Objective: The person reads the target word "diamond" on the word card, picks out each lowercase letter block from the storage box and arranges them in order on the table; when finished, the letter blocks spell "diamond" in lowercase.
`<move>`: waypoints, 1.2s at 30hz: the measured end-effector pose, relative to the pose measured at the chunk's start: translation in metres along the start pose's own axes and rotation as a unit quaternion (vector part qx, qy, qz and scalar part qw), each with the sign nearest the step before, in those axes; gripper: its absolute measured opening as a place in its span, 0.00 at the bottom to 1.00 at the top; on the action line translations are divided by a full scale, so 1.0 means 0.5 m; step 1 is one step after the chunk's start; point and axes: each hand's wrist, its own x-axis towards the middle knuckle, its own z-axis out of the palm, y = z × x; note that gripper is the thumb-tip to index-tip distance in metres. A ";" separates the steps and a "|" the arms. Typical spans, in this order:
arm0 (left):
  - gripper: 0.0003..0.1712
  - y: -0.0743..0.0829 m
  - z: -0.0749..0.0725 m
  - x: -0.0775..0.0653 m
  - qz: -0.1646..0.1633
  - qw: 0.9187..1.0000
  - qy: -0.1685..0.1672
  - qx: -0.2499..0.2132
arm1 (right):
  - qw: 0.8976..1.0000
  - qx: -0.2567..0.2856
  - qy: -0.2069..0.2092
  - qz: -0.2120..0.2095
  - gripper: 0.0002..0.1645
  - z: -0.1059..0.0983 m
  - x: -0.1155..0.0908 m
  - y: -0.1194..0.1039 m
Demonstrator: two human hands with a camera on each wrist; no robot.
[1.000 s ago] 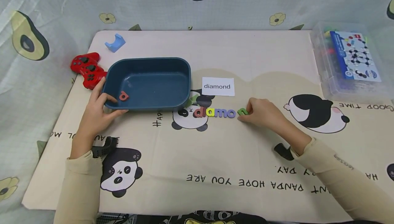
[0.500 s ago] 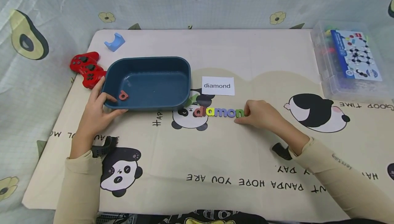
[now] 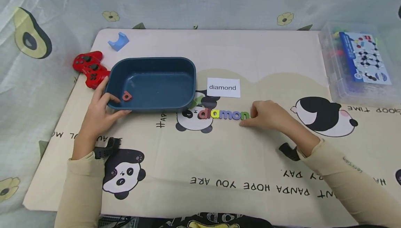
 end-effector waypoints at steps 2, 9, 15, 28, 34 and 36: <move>0.25 0.002 0.001 0.000 0.000 1.000 0.001 0.002 | 1.000 -0.008 0.005 -0.013 0.25 -0.019 -0.001 -0.001; 0.24 0.009 0.008 0.005 -0.005 1.000 -0.004 0.003 | 0.996 -0.036 0.050 -0.065 0.23 -0.097 0.002 -0.038; 0.24 0.013 0.013 0.007 -0.013 1.000 -0.005 0.012 | 0.986 -0.028 0.081 -0.144 0.16 -0.152 0.025 -0.108; 0.25 0.025 0.032 0.016 -0.024 1.000 -0.009 0.009 | 0.923 0.003 0.000 -0.386 0.16 -0.188 0.174 -0.322; 0.26 0.034 0.051 0.025 -0.025 1.000 -0.014 0.003 | 0.904 -0.020 -0.095 -0.417 0.18 -0.169 0.271 -0.406; 0.26 0.038 0.058 0.027 -0.020 1.000 -0.018 0.003 | 0.908 -0.025 -0.124 -0.398 0.18 -0.151 0.302 -0.421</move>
